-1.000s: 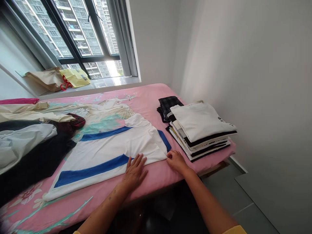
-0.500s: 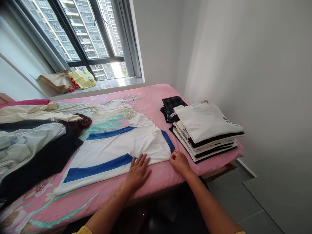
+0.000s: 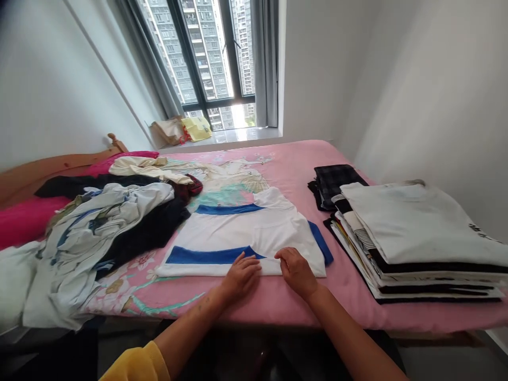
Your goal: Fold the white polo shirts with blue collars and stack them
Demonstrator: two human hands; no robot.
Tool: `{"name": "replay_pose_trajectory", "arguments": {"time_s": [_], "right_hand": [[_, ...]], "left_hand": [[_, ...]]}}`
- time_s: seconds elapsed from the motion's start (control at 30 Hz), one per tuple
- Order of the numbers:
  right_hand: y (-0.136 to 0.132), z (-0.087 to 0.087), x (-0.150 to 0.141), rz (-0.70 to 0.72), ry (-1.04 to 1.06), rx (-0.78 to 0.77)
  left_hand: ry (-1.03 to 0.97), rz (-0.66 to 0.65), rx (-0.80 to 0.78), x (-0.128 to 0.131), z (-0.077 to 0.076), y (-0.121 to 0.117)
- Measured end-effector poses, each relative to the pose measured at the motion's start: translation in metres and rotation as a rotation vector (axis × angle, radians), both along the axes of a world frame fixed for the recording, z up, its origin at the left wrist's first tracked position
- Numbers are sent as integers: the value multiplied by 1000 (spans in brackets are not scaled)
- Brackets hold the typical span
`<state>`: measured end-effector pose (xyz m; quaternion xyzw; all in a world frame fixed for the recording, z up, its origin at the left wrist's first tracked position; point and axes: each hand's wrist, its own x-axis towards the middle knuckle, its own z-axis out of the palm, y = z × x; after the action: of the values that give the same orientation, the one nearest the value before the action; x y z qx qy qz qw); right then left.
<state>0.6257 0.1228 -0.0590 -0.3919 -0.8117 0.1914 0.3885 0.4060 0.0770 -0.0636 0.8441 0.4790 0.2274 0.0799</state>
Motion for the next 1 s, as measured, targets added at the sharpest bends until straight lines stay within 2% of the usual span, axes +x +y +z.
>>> {"name": "replay_pose_trajectory", "arguments": {"time_s": [0.13,0.27,0.33,0.43,0.53,0.63,0.7,0.8,0.87,0.9,1.0], "right_hand": [[14,-11,-5,83,-112,9],[24,-29,-9,53,-366,43],[25,-37,-11,4,-488,13],[27,-37,-13,-46,-563,-28],[31,-29,-18,-76,-562,-32],[37,-20,-30,-80,-553,-33],[41,-17,-40,-73,-544,-32],[45,-17,-54,-57,-517,-4],[47,-19,-55,-70,-497,22],[48,-21,-53,-85,-492,29],[55,-27,-36,-117,-527,-1]], "left_hand": [[117,242,-39,-84,0,-3],[327,620,-231,-160,-8,-6],[383,733,-303,-183,-12,-7],[402,786,-311,-194,-16,-8],[362,723,-215,-178,-14,-6],[285,437,-90,-137,-3,0],[229,226,-54,-99,8,6],[184,-2,-33,-43,20,20],[183,-54,-33,-15,20,33],[190,-37,-40,-6,17,40],[223,106,-85,7,-4,55]]}}
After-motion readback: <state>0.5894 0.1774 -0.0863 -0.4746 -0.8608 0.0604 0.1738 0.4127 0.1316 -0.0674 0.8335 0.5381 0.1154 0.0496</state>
